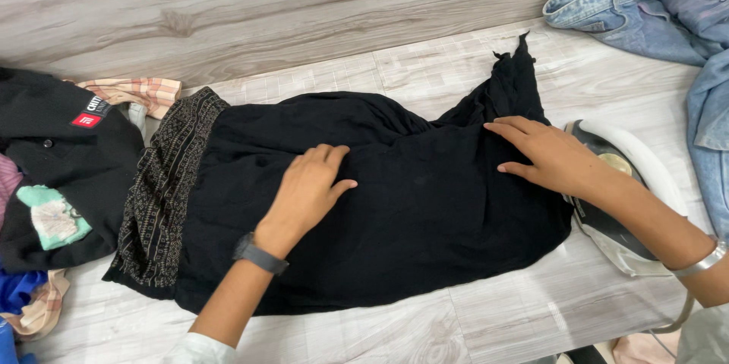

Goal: The person irons a black dress laid out on a tiled floor, smoothing the fabric with one hand while moving the iron with the other. They adjust the dress and iron different sections, including the patterned waistband, then fold the dress and place it aside. Finally, they pick up a black shirt from a nearby pile, lay it flat, and begin ironing it.

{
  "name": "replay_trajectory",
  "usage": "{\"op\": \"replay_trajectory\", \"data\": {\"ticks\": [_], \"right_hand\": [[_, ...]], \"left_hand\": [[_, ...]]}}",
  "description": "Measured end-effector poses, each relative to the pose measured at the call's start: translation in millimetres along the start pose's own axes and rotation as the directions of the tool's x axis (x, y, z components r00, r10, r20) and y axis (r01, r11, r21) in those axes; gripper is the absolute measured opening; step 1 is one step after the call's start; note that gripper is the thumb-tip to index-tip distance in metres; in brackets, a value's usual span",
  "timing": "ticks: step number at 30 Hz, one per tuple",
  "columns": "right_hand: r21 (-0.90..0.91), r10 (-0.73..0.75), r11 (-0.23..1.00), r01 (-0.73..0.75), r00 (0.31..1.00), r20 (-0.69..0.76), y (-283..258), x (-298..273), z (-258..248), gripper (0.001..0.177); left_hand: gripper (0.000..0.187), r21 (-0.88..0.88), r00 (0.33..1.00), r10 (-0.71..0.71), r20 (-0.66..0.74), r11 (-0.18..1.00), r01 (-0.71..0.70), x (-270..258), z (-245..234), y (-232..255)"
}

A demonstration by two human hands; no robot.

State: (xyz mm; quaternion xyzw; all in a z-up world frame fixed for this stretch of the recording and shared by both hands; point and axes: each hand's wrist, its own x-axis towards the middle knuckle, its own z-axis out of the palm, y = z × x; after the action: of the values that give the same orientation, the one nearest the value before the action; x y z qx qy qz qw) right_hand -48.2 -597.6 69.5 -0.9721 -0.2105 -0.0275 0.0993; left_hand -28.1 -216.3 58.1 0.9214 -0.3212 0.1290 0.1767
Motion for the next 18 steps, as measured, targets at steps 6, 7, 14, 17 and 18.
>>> {"op": "replay_trajectory", "data": {"ticks": [6,7,14,17,18], "right_hand": [[-0.042,-0.097,0.995,0.092,0.982,-0.161,-3.9,3.1,10.0,0.065],[-0.040,-0.122,0.992,0.117,0.979,-0.164,-3.8,4.2,9.7,0.066],[-0.034,-0.048,0.998,0.047,0.998,-0.037,-2.7,14.4,18.0,0.024],[0.268,0.017,0.963,0.023,0.989,-0.146,-8.2,8.6,-2.5,0.019],[0.268,0.074,0.963,-0.032,0.986,-0.151,-11.2,4.0,-12.4,0.019]], "left_hand": [[0.020,-0.388,0.857,0.177,0.484,0.921,0.029,-25.7,-6.0,42.8],[0.021,-0.397,0.812,0.146,0.566,0.911,0.113,-29.6,-11.8,46.4],[0.030,-0.270,0.977,0.081,0.197,0.963,-0.025,-16.3,-2.9,22.9],[0.047,-0.105,0.985,0.067,0.157,0.993,-0.051,1.5,29.1,-11.3],[0.053,-0.048,0.982,0.039,0.184,0.998,-0.031,5.0,39.6,-24.3]]}}
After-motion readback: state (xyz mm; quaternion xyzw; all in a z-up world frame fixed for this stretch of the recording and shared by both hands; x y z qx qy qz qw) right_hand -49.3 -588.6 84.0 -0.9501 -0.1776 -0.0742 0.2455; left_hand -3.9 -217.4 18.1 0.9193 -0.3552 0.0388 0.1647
